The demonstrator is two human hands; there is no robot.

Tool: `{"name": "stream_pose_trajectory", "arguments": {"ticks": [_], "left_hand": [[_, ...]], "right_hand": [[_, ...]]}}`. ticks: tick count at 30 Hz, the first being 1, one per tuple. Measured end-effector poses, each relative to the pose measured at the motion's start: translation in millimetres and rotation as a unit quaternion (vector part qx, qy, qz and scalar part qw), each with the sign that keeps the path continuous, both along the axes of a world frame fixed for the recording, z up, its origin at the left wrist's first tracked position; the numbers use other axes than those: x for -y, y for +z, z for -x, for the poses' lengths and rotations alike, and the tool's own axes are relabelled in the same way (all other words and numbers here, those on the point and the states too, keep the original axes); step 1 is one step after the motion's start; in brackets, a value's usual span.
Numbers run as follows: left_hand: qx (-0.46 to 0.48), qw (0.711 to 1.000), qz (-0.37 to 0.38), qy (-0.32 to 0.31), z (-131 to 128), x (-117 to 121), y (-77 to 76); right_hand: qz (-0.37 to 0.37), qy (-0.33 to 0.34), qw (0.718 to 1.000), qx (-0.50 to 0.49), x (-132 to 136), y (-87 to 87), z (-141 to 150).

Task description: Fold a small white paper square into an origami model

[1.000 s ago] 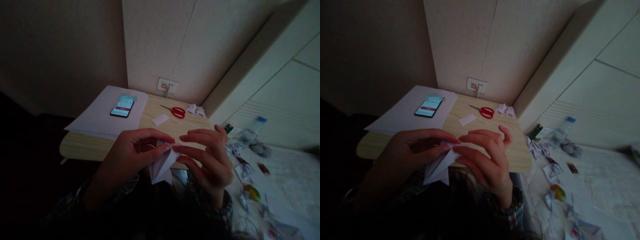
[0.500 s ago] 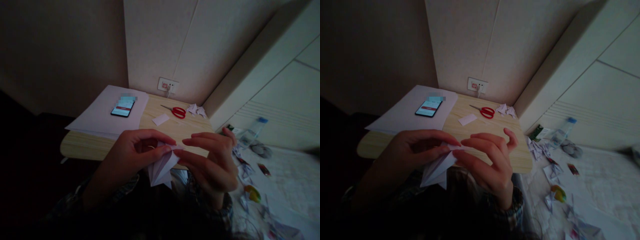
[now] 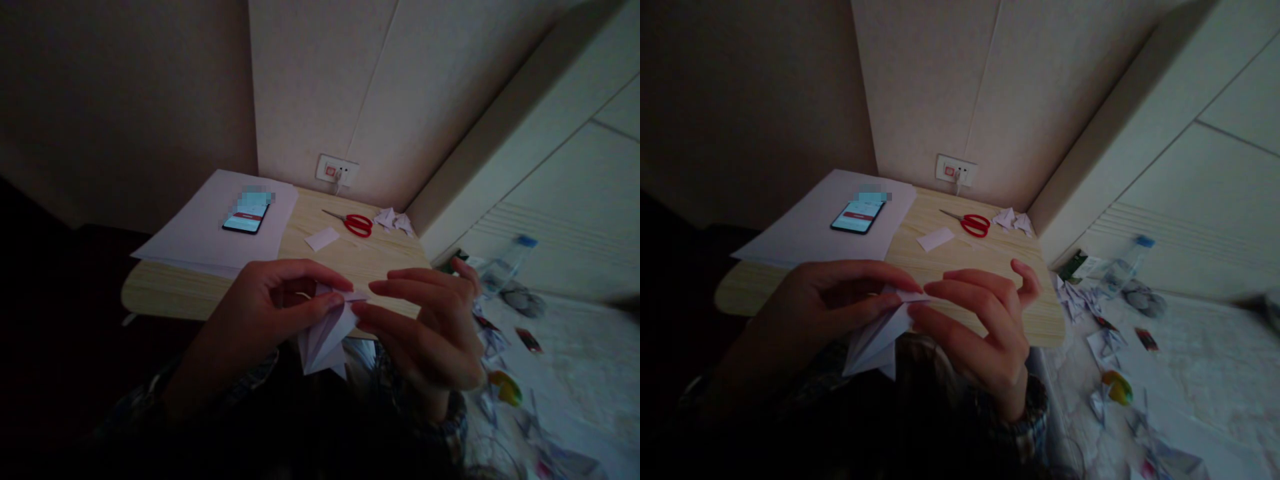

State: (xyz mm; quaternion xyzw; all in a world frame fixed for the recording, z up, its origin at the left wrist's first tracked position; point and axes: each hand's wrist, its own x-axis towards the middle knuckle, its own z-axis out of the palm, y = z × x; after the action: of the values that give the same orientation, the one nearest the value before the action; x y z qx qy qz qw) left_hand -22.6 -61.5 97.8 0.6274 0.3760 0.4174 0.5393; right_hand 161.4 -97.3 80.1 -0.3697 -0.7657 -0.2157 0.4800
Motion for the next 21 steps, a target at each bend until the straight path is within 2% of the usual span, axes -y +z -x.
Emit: {"name": "stream_pose_trajectory", "arguments": {"ticks": [11,15,21], "left_hand": [[0.0,0.998,-0.047,0.035,0.3,1.2,-0.6],[-0.004,0.994,-0.075,0.074,-0.8,3.1,-0.1],[-0.016,0.992,-0.078,0.094,-2.4,5.6,0.5]], "right_hand": [[0.034,0.02,0.999,-0.001,-3.3,3.9,-1.5],[0.067,0.006,0.997,-0.045,-3.0,3.8,4.7],[0.119,-0.005,0.989,-0.089,-1.8,5.2,12.7]]}}
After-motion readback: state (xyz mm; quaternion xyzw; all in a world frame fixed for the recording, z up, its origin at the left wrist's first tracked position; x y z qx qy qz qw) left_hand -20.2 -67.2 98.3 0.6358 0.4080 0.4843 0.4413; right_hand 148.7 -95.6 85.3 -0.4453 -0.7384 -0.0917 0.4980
